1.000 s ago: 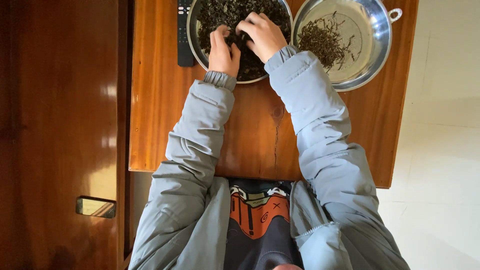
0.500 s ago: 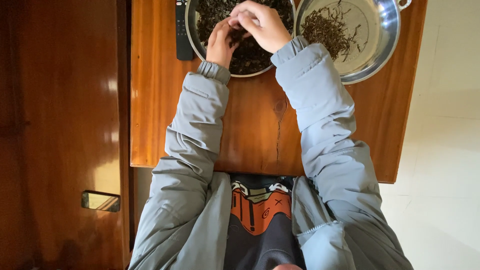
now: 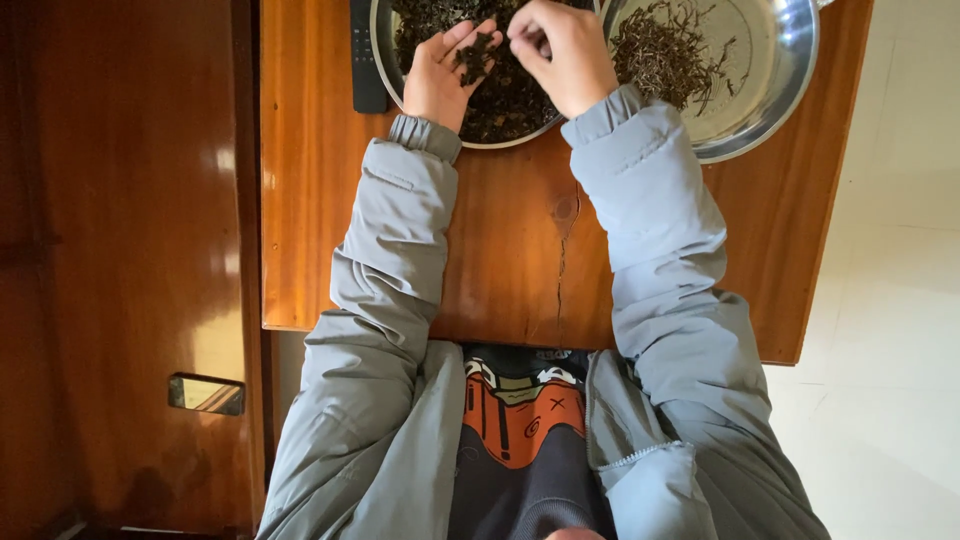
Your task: Manually sorting dried tea leaves by picking out stems and debris and placing them in a separate tray.
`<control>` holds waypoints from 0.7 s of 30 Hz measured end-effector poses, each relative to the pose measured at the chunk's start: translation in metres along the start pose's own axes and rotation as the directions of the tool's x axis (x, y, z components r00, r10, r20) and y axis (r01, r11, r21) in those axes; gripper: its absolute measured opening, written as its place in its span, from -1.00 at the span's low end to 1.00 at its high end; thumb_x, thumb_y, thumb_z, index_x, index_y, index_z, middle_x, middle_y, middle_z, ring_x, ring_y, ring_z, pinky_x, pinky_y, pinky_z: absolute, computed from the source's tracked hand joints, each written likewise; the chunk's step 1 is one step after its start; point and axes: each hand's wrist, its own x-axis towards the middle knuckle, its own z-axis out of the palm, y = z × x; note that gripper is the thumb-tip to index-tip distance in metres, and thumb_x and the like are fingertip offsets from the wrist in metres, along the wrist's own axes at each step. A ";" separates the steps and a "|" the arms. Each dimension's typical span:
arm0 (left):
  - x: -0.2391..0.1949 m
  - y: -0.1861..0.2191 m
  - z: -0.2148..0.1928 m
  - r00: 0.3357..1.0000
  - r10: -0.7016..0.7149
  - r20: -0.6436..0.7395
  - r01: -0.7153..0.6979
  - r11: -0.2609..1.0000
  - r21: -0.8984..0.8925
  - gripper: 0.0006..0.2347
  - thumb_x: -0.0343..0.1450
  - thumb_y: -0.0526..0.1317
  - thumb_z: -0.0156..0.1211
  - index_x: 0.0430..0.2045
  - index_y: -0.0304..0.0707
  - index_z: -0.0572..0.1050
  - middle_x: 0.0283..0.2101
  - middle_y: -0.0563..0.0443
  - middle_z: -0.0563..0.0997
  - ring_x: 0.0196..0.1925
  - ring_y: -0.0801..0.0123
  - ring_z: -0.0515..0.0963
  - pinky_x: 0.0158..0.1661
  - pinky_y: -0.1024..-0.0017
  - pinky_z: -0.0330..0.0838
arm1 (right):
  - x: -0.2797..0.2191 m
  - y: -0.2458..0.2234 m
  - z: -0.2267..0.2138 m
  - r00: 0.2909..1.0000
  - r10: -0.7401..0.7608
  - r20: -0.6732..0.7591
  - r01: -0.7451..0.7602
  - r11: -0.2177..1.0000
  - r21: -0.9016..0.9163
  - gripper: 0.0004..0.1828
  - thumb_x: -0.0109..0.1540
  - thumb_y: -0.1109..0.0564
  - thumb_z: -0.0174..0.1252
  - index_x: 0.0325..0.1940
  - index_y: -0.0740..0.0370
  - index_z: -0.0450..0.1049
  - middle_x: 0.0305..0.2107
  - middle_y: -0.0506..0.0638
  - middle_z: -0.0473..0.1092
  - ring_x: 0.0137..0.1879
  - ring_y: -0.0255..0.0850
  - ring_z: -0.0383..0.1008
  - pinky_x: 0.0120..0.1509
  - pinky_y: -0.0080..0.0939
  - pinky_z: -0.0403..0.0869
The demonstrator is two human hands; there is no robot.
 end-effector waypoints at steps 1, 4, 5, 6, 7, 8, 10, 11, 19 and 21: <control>0.002 -0.001 -0.003 1.000 -0.003 -0.003 0.003 1.000 -0.001 -0.62 0.56 -0.12 -0.13 0.09 -0.49 0.45 0.19 -0.40 0.52 0.26 -0.17 0.52 0.32 -0.05 0.44 | -0.003 -0.003 0.006 1.000 0.003 0.002 -0.003 1.000 0.001 -0.89 0.33 0.38 0.32 -0.15 0.28 0.53 -0.27 0.06 0.56 -0.22 -0.19 0.57 -0.15 -0.24 0.62; 0.005 -0.005 -0.007 1.000 -0.001 0.003 0.001 1.000 -0.003 -0.61 0.55 -0.10 -0.13 0.10 -0.48 0.46 0.20 -0.39 0.52 0.24 -0.11 0.50 0.25 -0.03 0.46 | -0.012 -0.011 0.017 0.999 0.044 0.003 -0.044 0.999 -0.028 -0.77 0.24 0.36 0.41 -0.16 0.24 0.47 -0.29 0.06 0.51 -0.21 -0.17 0.55 -0.07 -0.17 0.61; 0.004 -0.006 -0.006 0.999 0.021 0.041 -0.021 1.000 -0.003 -0.61 0.56 -0.10 -0.13 0.10 -0.49 0.46 0.20 -0.41 0.52 0.25 -0.12 0.49 0.27 -0.05 0.45 | -0.013 -0.015 0.019 1.000 0.023 -0.019 -0.024 0.998 -0.054 -0.72 0.20 0.37 0.44 -0.15 0.25 0.46 -0.28 0.05 0.47 -0.19 -0.17 0.50 -0.06 -0.18 0.58; 0.003 -0.005 -0.005 0.996 0.044 0.080 -0.044 0.999 -0.003 -0.61 0.57 -0.10 -0.13 0.09 -0.50 0.45 0.20 -0.42 0.51 0.26 -0.14 0.48 0.28 -0.07 0.43 | -0.014 -0.019 0.021 0.999 -0.001 -0.041 -0.002 0.997 -0.080 -0.67 0.16 0.38 0.47 -0.15 0.25 0.44 -0.26 0.04 0.43 -0.18 -0.16 0.45 -0.05 -0.18 0.54; 0.002 -0.007 -0.010 0.996 0.046 0.082 -0.046 0.999 -0.001 -0.61 0.57 -0.10 -0.13 0.09 -0.50 0.45 0.20 -0.42 0.51 0.26 -0.14 0.48 0.28 -0.07 0.43 | -0.016 -0.018 0.026 0.999 -0.003 -0.044 0.000 0.997 -0.080 -0.67 0.16 0.38 0.47 -0.15 0.25 0.44 -0.26 0.04 0.43 -0.18 -0.16 0.45 -0.05 -0.18 0.54; 0.003 -0.008 -0.013 0.994 0.049 0.098 -0.051 0.999 0.019 -0.60 0.58 -0.08 -0.13 0.12 -0.46 0.44 0.23 -0.39 0.46 0.29 -0.15 0.43 0.30 -0.11 0.41 | -0.017 -0.016 0.031 0.997 0.000 -0.080 -0.008 0.994 -0.105 -0.68 0.17 0.37 0.46 -0.13 0.27 0.44 -0.25 0.06 0.44 -0.16 -0.13 0.48 -0.04 -0.15 0.57; 0.003 -0.006 -0.011 0.991 0.053 0.120 -0.058 0.998 0.040 -0.60 0.60 -0.05 -0.13 0.15 -0.43 0.43 0.27 -0.35 0.40 0.31 -0.16 0.39 0.33 -0.14 0.39 | -0.017 -0.015 0.039 0.993 -0.001 -0.121 -0.015 0.991 -0.135 -0.68 0.17 0.37 0.45 -0.11 0.28 0.45 -0.23 0.08 0.46 -0.15 -0.10 0.51 -0.03 -0.11 0.60; 0.000 -0.003 -0.005 0.998 0.018 0.055 -0.022 0.997 0.069 -0.60 0.57 -0.05 -0.11 0.13 -0.42 0.45 0.25 -0.33 0.45 0.29 -0.14 0.41 0.29 -0.12 0.40 | -0.018 -0.016 0.041 0.991 -0.003 -0.130 -0.016 0.989 -0.150 -0.68 0.18 0.37 0.43 -0.12 0.27 0.43 -0.24 0.08 0.44 -0.16 -0.08 0.48 -0.06 -0.08 0.58; 0.007 -0.005 -0.002 0.996 -0.076 -0.040 0.081 0.988 0.133 -0.57 0.52 -0.01 -0.09 0.13 -0.34 0.48 0.30 -0.24 0.47 0.37 -0.04 0.37 0.27 0.00 0.31 | -0.017 -0.011 0.049 0.975 -0.008 -0.223 -0.042 0.975 -0.216 -0.78 0.21 0.36 0.32 -0.26 0.17 0.40 -0.37 0.02 0.30 -0.21 -0.05 0.37 -0.14 -0.08 0.39; 0.003 -0.001 0.001 0.995 -0.077 -0.068 0.082 0.995 0.065 -0.61 0.58 -0.16 -0.08 0.16 -0.59 0.40 0.31 -0.52 0.40 0.34 -0.29 0.41 0.31 -0.17 0.25 | -0.023 0.008 0.070 0.972 0.039 -0.231 -0.107 0.951 -0.291 -0.79 0.22 0.10 0.33 -0.21 -0.08 0.39 -0.39 -0.17 0.35 -0.16 -0.21 0.48 -0.14 -0.24 0.57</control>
